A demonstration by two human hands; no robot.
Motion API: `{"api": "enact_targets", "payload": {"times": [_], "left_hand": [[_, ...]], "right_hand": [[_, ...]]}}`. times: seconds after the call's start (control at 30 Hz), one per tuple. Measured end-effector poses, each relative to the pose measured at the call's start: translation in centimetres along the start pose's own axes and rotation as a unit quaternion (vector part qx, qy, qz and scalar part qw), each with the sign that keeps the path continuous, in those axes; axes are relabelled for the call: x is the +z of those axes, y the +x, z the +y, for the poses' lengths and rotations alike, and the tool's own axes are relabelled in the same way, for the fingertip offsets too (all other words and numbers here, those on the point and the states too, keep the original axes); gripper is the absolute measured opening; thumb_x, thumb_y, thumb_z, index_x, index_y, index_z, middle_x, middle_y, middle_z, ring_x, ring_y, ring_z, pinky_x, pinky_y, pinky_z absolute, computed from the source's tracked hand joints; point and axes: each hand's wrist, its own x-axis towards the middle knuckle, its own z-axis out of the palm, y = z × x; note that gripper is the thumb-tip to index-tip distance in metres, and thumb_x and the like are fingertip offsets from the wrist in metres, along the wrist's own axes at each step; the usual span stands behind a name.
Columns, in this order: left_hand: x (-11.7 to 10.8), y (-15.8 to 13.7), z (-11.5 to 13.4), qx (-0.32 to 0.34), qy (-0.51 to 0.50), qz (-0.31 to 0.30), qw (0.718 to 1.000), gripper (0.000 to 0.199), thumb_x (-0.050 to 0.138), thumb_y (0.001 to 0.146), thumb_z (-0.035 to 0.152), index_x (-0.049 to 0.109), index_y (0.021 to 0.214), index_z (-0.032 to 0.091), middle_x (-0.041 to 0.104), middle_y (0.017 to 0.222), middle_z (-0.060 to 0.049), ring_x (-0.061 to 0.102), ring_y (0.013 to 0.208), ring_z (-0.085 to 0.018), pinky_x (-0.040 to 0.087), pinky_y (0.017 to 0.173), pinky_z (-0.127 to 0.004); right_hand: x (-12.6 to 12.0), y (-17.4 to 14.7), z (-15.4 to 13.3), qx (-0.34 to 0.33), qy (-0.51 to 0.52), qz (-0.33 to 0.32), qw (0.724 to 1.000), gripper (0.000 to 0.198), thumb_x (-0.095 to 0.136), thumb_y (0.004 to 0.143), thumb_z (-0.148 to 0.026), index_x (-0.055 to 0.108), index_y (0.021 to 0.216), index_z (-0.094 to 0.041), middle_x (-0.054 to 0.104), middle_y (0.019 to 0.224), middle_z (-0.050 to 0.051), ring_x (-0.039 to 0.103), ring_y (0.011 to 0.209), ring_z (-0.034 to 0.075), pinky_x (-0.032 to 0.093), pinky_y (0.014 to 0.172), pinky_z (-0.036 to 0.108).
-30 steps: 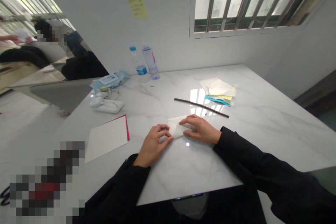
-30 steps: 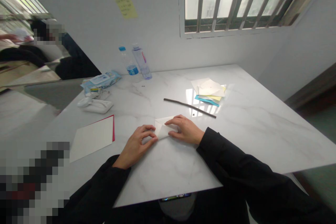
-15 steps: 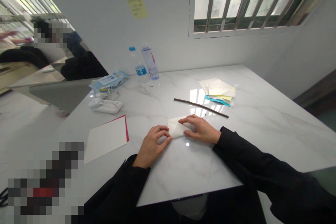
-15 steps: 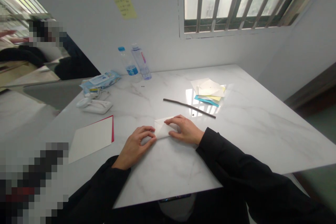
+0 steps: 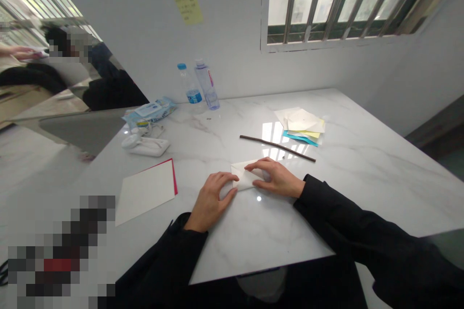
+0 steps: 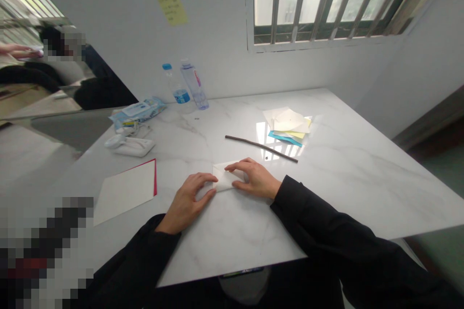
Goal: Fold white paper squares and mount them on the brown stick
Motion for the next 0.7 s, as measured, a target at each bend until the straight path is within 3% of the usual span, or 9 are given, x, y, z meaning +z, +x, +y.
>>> {"api": "enact_targets", "payload": {"times": [0.23, 0.37, 0.57, 0.7], "left_hand": [[-0.05, -0.01, 0.36, 0.03, -0.021, -0.009, 0.999, 0.024, 0.057, 0.103, 0.018, 0.073, 0.118, 0.029, 0.07, 0.121, -0.004, 0.067, 0.113, -0.023, 0.055, 0.101, -0.041], [0.13, 0.08, 0.35, 0.034, 0.005, -0.012, 0.999, 0.025, 0.057, 0.103, 0.018, 0.075, 0.116, 0.029, 0.071, 0.116, -0.003, 0.067, 0.109, -0.023, 0.055, 0.098, -0.041], [0.34, 0.21, 0.26, 0.036, 0.021, -0.014, 0.999, 0.021, 0.06, 0.102, 0.018, 0.076, 0.113, 0.027, 0.072, 0.112, -0.004, 0.066, 0.107, -0.023, 0.055, 0.098, -0.042], [0.38, 0.18, 0.29, 0.036, 0.022, -0.01, 0.999, 0.019, 0.061, 0.1, 0.016, 0.076, 0.109, 0.026, 0.072, 0.112, -0.004, 0.066, 0.107, -0.023, 0.055, 0.098, -0.041]], "right_hand": [[0.07, 0.01, -0.08, -0.009, -0.01, -0.007, 1.0, 0.046, 0.078, 0.091, -0.014, 0.071, 0.133, -0.029, 0.077, 0.128, 0.005, 0.065, 0.122, 0.026, 0.055, 0.108, 0.048], [0.14, 0.02, -0.05, -0.01, -0.008, 0.005, 1.0, 0.056, 0.077, 0.091, -0.013, 0.066, 0.142, -0.03, 0.077, 0.127, 0.005, 0.065, 0.121, 0.026, 0.055, 0.108, 0.048], [0.02, 0.3, -0.12, -0.048, -0.038, -0.017, 0.998, 0.022, 0.074, 0.096, -0.018, 0.079, 0.115, -0.027, 0.079, 0.123, 0.004, 0.068, 0.116, 0.023, 0.052, 0.109, 0.046], [0.17, 0.35, 0.1, -0.051, -0.054, -0.017, 0.997, 0.017, 0.074, 0.097, -0.02, 0.081, 0.112, -0.026, 0.079, 0.124, 0.004, 0.068, 0.114, 0.023, 0.053, 0.107, 0.045]]}}
